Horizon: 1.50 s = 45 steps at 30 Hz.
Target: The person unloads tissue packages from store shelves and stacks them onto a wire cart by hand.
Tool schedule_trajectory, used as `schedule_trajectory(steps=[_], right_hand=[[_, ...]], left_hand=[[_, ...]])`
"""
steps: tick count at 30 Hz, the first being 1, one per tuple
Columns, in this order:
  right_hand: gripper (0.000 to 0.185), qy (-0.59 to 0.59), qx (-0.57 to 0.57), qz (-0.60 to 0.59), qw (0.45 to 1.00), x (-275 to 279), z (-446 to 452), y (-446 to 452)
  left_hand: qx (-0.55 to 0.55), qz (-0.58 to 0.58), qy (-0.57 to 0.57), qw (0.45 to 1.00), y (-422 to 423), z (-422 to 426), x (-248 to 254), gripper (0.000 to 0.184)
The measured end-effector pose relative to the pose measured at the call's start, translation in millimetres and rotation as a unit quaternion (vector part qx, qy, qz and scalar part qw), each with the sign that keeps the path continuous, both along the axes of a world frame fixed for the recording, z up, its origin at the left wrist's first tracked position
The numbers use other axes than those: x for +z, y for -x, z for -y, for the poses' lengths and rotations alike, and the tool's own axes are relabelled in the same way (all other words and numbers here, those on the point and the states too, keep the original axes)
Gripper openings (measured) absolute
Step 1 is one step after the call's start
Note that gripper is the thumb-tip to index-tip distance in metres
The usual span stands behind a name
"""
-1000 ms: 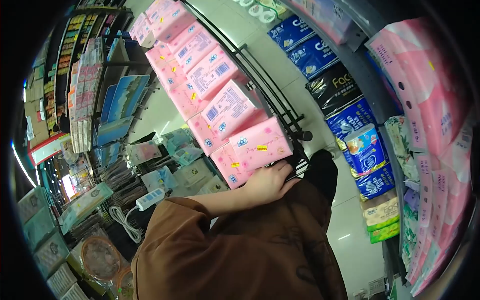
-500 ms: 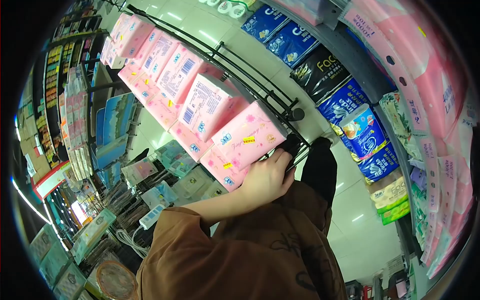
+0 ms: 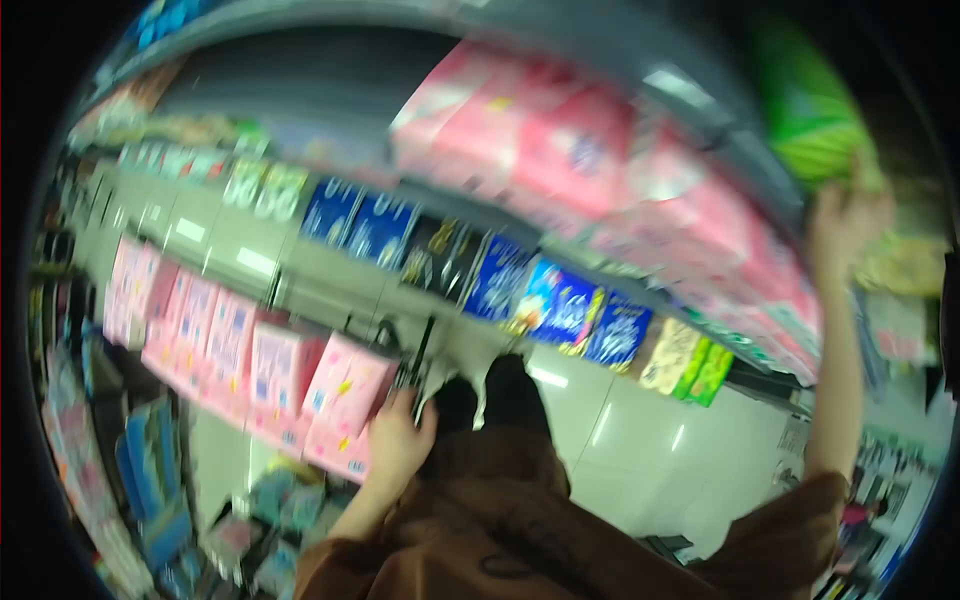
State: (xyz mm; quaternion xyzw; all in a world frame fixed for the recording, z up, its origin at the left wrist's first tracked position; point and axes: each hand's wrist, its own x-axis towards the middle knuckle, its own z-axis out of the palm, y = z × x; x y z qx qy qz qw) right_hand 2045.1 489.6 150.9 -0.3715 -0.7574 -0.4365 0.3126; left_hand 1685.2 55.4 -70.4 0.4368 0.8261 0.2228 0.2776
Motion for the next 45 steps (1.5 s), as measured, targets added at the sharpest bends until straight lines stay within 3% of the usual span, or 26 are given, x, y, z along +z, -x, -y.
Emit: schedule_trajectory(steps=[1, 3, 4, 5, 8, 11, 16, 21, 24, 31, 32, 34, 35, 36, 38, 41, 44, 45], right_hand=[[0.058, 0.02, -0.006, -0.001, 1.0, 3, 1, 1], [0.057, 0.011, -0.033, -0.004, 0.999, 5, 11, 10], [0.057, 0.019, -0.047, -0.008, 0.999, 6, 11, 10], [0.057, 0.03, -0.035, -0.012, 0.999, 9, 13, 11], [0.058, 0.037, -0.026, -0.027, 0.999, 14, 20, 14], [0.058, 0.033, -0.009, -0.047, 0.998, 16, 25, 15], [0.059, 0.041, -0.001, -0.068, 0.997, 16, 30, 13], [0.059, 0.046, 0.003, -0.08, 0.996, 17, 31, 14], [0.06, 0.049, 0.004, -0.079, 0.996, 18, 31, 14], [0.06, 0.043, 0.02, -0.091, 0.995, 17, 32, 11], [0.06, 0.043, 0.022, -0.092, 0.995, 16, 33, 10], [0.06, 0.044, 0.023, -0.093, 0.994, 19, 34, 11], [0.06, 0.044, 0.025, -0.094, 0.994, 20, 35, 10], [0.06, 0.044, 0.026, -0.096, 0.994, 20, 36, 10], [0.06, 0.037, 0.027, -0.098, 0.994, 22, 35, 8], [0.06, 0.035, 0.031, -0.101, 0.994, 18, 33, 8], [0.06, 0.031, 0.035, -0.102, 0.994, 20, 29, 4], [0.061, 0.031, 0.035, -0.102, 0.994, 20, 29, 5]], left_hand=[[-0.035, -0.072, -0.06, 0.995, 0, 8, -8, 0.028], [-0.025, -0.058, -0.114, 0.991, -3, 3, 20, 0.029], [-0.05, -0.093, -0.211, 0.972, 4, 3, 29, 0.032], [-0.071, -0.143, -0.224, 0.961, 11, 10, 37, 0.038], [-0.03, -0.187, -0.148, 0.971, 41, 28, 49, 0.065], [-0.106, -0.296, 0.009, 0.949, 72, 43, 32, 0.101], [-0.156, -0.279, -0.017, 0.947, 76, 49, 48, 0.097], [-0.053, -0.196, -0.227, 0.953, 67, 37, 94, 0.096], [-0.076, -0.147, -0.306, 0.938, 71, -2, 121, 0.097], [-0.154, -0.11, -0.514, 0.837, 38, -151, 193, 0.093], [-0.165, -0.162, -0.546, 0.805, 33, -175, 213, 0.088], [-0.115, -0.115, -0.578, 0.8, 21, -218, 233, 0.071], [-0.094, -0.175, -0.583, 0.788, 21, -238, 243, 0.064], [-0.092, -0.159, -0.604, 0.776, 20, -260, 251, 0.059], [-0.071, -0.154, -0.616, 0.769, 19, -304, 264, 0.061], [-0.111, -0.274, -0.497, 0.816, 28, -361, 260, 0.06], [-0.174, -0.228, -0.404, 0.869, 45, -399, 229, 0.06], [-0.183, -0.288, -0.378, 0.861, 48, -400, 231, 0.06]])
